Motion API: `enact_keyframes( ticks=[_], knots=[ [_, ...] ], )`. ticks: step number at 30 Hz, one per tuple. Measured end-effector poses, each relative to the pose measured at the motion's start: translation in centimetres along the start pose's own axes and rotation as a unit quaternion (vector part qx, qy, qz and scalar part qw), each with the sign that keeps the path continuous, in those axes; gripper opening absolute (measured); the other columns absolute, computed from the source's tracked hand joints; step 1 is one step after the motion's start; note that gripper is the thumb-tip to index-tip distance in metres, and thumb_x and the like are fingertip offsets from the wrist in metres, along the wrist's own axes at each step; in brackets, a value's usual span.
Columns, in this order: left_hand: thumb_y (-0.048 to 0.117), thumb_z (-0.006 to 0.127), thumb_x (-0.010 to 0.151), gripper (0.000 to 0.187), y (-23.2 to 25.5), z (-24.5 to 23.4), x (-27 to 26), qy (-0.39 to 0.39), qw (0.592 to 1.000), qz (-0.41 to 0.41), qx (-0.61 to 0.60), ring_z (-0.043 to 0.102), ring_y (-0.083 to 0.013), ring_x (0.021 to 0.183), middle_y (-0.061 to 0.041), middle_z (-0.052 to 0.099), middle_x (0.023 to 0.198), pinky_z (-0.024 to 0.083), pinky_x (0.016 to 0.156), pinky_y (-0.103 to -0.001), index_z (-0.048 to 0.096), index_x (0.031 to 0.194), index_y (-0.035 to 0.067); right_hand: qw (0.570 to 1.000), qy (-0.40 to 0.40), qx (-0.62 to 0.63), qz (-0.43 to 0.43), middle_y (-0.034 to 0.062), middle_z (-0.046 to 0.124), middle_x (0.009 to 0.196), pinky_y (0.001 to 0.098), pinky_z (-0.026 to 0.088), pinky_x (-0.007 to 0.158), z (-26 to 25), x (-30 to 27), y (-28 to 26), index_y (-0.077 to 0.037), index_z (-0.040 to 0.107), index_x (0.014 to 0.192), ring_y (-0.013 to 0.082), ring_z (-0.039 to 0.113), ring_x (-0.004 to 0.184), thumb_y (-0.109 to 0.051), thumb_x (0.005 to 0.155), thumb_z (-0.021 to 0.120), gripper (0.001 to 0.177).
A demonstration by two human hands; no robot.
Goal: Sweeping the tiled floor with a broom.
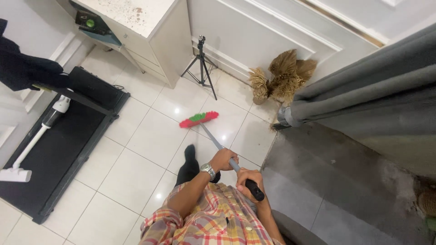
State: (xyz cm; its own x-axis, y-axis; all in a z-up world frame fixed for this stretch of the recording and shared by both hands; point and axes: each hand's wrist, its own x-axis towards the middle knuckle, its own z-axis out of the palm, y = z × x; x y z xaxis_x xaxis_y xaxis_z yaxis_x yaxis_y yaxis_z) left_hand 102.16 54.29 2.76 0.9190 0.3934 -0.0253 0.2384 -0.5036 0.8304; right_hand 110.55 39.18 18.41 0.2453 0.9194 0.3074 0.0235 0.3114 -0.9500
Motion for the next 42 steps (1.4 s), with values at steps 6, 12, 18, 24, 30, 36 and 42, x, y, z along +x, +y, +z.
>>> enact_keyframes(
  ticks=[6,12,18,24,30,36,42],
  knots=[
    [0.022,0.069,0.07,0.014,-3.2,-2.3,1.9,0.032,0.997,0.054,-0.055,0.066,-0.0383,0.063,-0.015,0.067,0.066,0.053,0.06,-0.046,0.067,0.064,0.01,0.998,-0.015,-0.057,0.018,0.0069,0.057,0.067,0.0329,0.042,0.059,0.4,3.4,1.3,-0.003,0.056,0.073,0.0198,0.053,0.059,-0.015,0.083,0.069,0.02],
    [0.024,0.071,0.078,0.023,-7.7,-2.9,4.4,0.002,0.999,0.042,0.015,0.063,-0.0406,0.063,-0.018,0.064,0.065,0.051,0.062,-0.049,0.065,0.062,0.009,0.999,0.008,-0.042,-0.03,0.007,0.054,0.068,0.0362,0.044,0.065,0.3,5.9,5.2,-0.003,0.05,0.075,0.0217,0.052,0.062,-0.013,0.082,0.064,0.018],
    [0.026,0.067,0.084,0.031,-9.9,-7.4,7.7,-0.022,0.997,0.069,0.036,0.062,-0.0417,0.064,-0.017,0.064,0.063,0.05,0.065,-0.051,0.062,0.059,0.009,0.999,0.033,-0.016,-0.019,0.0067,0.048,0.062,0.0345,0.039,0.057,0.9,10.8,7.6,-0.002,0.048,0.068,0.0207,0.047,0.057,-0.016,0.077,0.064,0.024],
    [0.027,0.066,0.085,0.032,-9.3,-15.5,8.3,0.022,0.999,0.038,-0.012,0.061,-0.0424,0.065,-0.019,0.06,0.062,0.049,0.064,-0.05,0.059,0.06,0.007,1.0,-0.021,0.013,-0.002,0.0061,0.048,0.059,0.034,0.038,0.055,3.2,19.3,6.1,-0.003,0.049,0.062,0.0202,0.048,0.056,-0.016,0.071,0.066,0.023],
    [0.022,0.067,0.082,0.031,-10.7,-20.6,6.4,0.127,0.991,-0.022,-0.033,0.06,-0.0427,0.062,-0.019,0.059,0.061,0.05,0.061,-0.049,0.059,0.057,0.007,0.992,-0.108,0.065,0.002,0.0061,0.05,0.054,0.0349,0.039,0.056,6.7,25.9,6.5,-0.002,0.053,0.06,0.0201,0.048,0.054,-0.015,0.066,0.068,0.021],
    [0.019,0.069,0.086,0.033,-13.8,-23.5,4.5,0.264,0.961,-0.067,-0.048,0.06,-0.0411,0.058,-0.018,0.059,0.059,0.05,0.056,-0.047,0.057,0.058,0.006,0.98,-0.14,0.136,0.03,0.0048,0.054,0.058,0.037,0.042,0.066,10.1,30.4,7.8,-0.001,0.059,0.066,0.0196,0.048,0.056,-0.014,0.077,0.076,0.024],
    [0.019,0.072,0.089,0.038,-15.8,-26.8,3.4,0.333,0.938,-0.057,-0.073,0.057,-0.0373,0.052,-0.015,0.055,0.055,0.045,0.052,-0.044,0.053,0.06,0.005,0.975,-0.15,0.15,0.061,0.0066,0.058,0.063,0.0342,0.04,0.064,11.9,34.3,9.4,-0.001,0.059,0.072,0.0198,0.049,0.059,-0.014,0.085,0.075,0.024]
  ],
)
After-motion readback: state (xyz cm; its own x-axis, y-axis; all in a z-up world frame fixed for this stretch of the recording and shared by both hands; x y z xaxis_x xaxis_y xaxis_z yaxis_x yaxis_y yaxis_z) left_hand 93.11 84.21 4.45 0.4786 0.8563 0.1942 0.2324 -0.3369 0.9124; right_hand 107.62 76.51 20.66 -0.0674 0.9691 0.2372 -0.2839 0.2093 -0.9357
